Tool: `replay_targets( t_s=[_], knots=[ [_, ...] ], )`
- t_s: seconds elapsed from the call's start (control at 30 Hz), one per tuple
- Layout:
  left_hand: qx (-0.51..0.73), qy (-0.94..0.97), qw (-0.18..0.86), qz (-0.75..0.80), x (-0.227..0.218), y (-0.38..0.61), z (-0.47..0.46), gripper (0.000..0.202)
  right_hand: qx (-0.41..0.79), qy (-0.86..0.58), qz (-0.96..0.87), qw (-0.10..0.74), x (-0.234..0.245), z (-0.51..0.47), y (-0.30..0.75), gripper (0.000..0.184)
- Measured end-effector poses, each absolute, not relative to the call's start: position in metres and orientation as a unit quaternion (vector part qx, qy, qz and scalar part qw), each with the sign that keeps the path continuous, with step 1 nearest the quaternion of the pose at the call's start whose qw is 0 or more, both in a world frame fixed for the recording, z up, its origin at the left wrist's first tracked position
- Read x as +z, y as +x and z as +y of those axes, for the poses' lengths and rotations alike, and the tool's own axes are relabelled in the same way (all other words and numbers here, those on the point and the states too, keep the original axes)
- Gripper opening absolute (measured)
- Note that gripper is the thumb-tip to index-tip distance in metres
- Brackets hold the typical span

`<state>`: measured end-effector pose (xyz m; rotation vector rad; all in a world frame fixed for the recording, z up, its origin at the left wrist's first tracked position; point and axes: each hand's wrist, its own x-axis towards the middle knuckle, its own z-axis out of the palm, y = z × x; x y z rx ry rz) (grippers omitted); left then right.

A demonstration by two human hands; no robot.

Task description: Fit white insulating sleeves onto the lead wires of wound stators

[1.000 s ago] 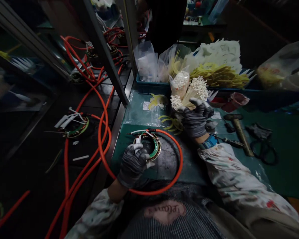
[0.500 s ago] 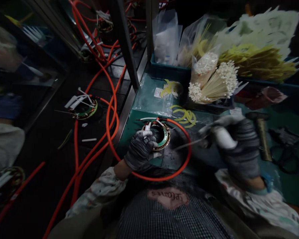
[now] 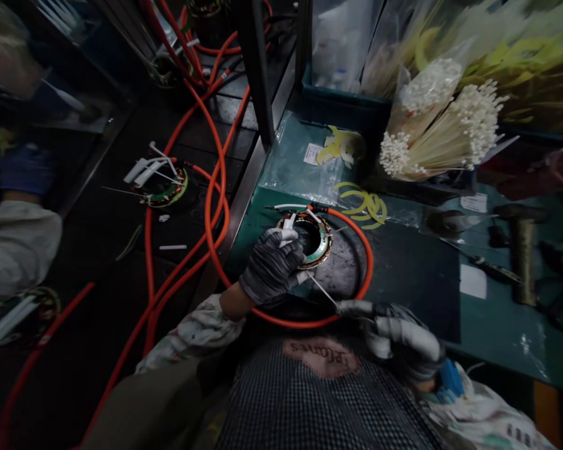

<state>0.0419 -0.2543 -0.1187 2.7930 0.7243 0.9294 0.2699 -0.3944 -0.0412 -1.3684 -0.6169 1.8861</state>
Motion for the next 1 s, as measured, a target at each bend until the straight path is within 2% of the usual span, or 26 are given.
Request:
replay_targets(
  t_s=[0.13, 0.27, 0.33, 0.43, 0.5, 0.63, 0.7, 0.8, 0.9, 1.0],
  knots=[
    [0.303, 0.921, 0.052, 0.241, -0.122, 0.041, -0.254, 0.024, 0.759, -0.519, -0.178, 0.352, -0.044, -0.4, 0.272, 0.064],
    [0.292, 0.925, 0.055, 0.236, -0.121, 0.041, -0.254, 0.024, 0.735, -0.525, -0.258, 0.342, -0.053, -0.399, 0.269, 0.058],
    [0.278, 0.928, 0.051, 0.241, -0.118, 0.04, -0.253, 0.024, 0.668, -0.544, -0.368, 0.351, -0.062, -0.395, 0.263, 0.047],
    [0.27, 0.933, 0.059, 0.229, -0.111, 0.037, -0.25, 0.02, 0.469, -0.594, -0.539, 0.37, -0.08, -0.38, 0.252, 0.029],
    [0.293, 0.929, 0.092, 0.208, -0.109, 0.036, -0.247, 0.015, 0.346, -0.623, -0.591, 0.377, -0.094, -0.365, 0.246, 0.022],
    [0.33, 0.913, 0.145, 0.191, -0.112, 0.035, -0.242, 0.016, 0.217, -0.643, -0.622, 0.39, -0.109, -0.334, 0.244, 0.033],
    [0.335, 0.91, 0.15, 0.195, -0.116, 0.035, -0.24, 0.017, 0.184, -0.634, -0.645, 0.385, -0.108, -0.321, 0.245, 0.031],
    [0.328, 0.909, 0.156, 0.203, -0.118, 0.034, -0.24, 0.02, 0.233, -0.603, -0.642, 0.411, -0.102, -0.308, 0.246, 0.019],
    [0.316, 0.912, 0.155, 0.211, -0.118, 0.034, -0.241, 0.02, 0.378, -0.555, -0.583, 0.458, -0.096, -0.307, 0.251, 0.023],
    [0.314, 0.912, 0.149, 0.218, -0.117, 0.034, -0.242, 0.022, 0.475, -0.509, -0.558, 0.452, -0.092, -0.312, 0.258, 0.023]
  ],
)
